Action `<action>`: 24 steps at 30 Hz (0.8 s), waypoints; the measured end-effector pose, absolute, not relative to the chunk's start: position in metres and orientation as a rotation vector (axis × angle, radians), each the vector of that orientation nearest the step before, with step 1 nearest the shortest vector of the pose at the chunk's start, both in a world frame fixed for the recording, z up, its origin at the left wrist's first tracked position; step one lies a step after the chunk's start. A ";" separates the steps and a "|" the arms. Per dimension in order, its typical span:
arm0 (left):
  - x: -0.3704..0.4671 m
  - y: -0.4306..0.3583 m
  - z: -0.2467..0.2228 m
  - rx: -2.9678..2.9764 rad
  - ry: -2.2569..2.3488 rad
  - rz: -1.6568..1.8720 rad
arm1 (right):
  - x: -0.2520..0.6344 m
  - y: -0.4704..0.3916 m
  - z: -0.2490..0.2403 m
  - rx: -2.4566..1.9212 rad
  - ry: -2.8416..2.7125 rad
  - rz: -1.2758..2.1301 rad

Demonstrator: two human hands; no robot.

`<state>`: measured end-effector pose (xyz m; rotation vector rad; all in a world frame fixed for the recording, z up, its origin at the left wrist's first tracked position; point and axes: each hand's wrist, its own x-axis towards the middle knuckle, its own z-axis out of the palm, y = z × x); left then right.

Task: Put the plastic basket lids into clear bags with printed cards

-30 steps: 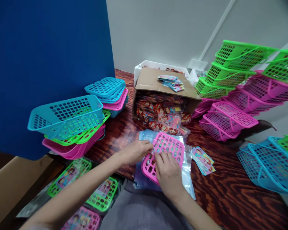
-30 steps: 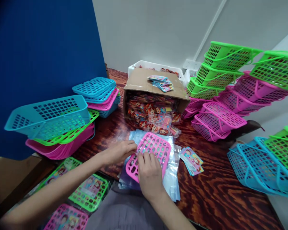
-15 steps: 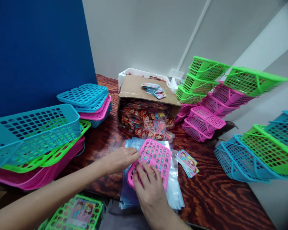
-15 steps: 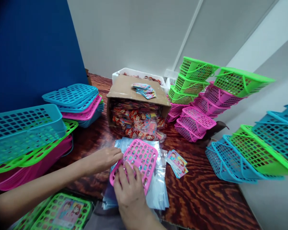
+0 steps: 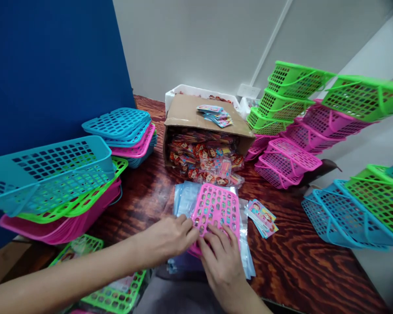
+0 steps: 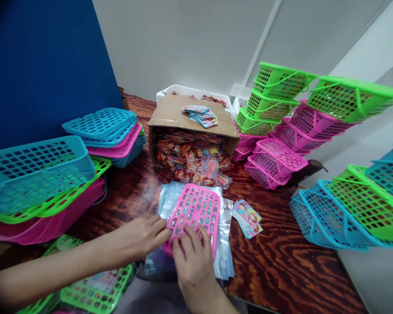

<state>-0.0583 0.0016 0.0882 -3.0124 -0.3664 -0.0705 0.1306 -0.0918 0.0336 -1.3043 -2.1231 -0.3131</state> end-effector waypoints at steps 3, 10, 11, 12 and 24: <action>-0.063 -0.024 0.089 -3.010 -0.381 -0.120 | 0.138 -0.103 0.041 -1.283 -2.132 -0.222; -0.065 -0.053 0.044 -2.981 -0.846 -0.869 | 0.169 -0.136 0.031 -1.384 -1.899 -0.313; -0.062 -0.056 0.037 -2.939 -0.940 -0.998 | 0.171 -0.139 0.029 -1.423 -1.867 -0.294; -0.058 -0.059 0.031 -2.900 -1.028 -1.108 | 0.173 -0.140 0.029 -1.443 -1.864 -0.269; -0.041 -0.076 -0.008 -2.704 -1.594 -1.377 | 0.178 -0.160 0.006 -1.506 -1.756 -0.377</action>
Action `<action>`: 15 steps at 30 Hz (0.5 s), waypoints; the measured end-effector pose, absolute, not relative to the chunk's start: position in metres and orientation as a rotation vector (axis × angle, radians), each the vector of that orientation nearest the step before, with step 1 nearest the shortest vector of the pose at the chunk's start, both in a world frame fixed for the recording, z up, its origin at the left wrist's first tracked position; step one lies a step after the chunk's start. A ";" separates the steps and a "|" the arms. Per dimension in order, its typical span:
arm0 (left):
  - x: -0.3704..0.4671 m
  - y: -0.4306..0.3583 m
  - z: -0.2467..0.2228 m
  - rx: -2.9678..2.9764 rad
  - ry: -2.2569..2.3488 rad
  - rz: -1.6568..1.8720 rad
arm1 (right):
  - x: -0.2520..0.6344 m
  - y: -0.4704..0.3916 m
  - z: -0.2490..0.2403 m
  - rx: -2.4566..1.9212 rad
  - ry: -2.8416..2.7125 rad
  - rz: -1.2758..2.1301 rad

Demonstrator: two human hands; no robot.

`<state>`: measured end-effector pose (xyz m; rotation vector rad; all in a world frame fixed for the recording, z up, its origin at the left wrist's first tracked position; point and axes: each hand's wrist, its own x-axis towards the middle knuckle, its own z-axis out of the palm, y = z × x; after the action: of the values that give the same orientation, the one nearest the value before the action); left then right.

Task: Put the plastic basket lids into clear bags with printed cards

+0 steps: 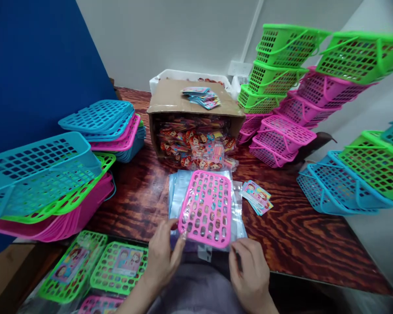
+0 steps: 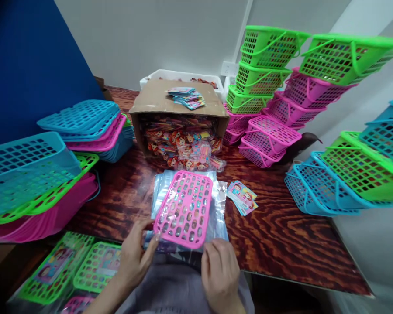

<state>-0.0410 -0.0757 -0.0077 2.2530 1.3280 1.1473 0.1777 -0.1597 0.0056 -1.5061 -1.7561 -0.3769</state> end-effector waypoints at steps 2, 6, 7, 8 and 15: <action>-0.044 -0.076 -0.018 2.267 1.350 1.162 | 0.176 -0.158 -0.009 -1.684 -1.581 -0.328; -0.047 -0.075 -0.034 2.378 1.331 1.197 | 0.168 -0.155 -0.029 -1.915 -1.389 -0.095; -0.047 -0.074 -0.035 2.425 1.290 1.195 | 0.165 -0.154 -0.031 -1.917 -1.381 -0.055; -0.045 -0.072 -0.036 2.463 1.253 1.201 | 0.162 -0.153 -0.032 -1.905 -1.378 -0.034; -0.022 -0.063 -0.026 2.395 1.326 1.431 | 0.160 -0.140 -0.005 -1.794 -1.334 -0.087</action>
<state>-0.0220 -0.0634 -0.0262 2.3954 1.3259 1.4309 0.1598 -0.1400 -0.0055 -1.7937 -1.3341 -0.0869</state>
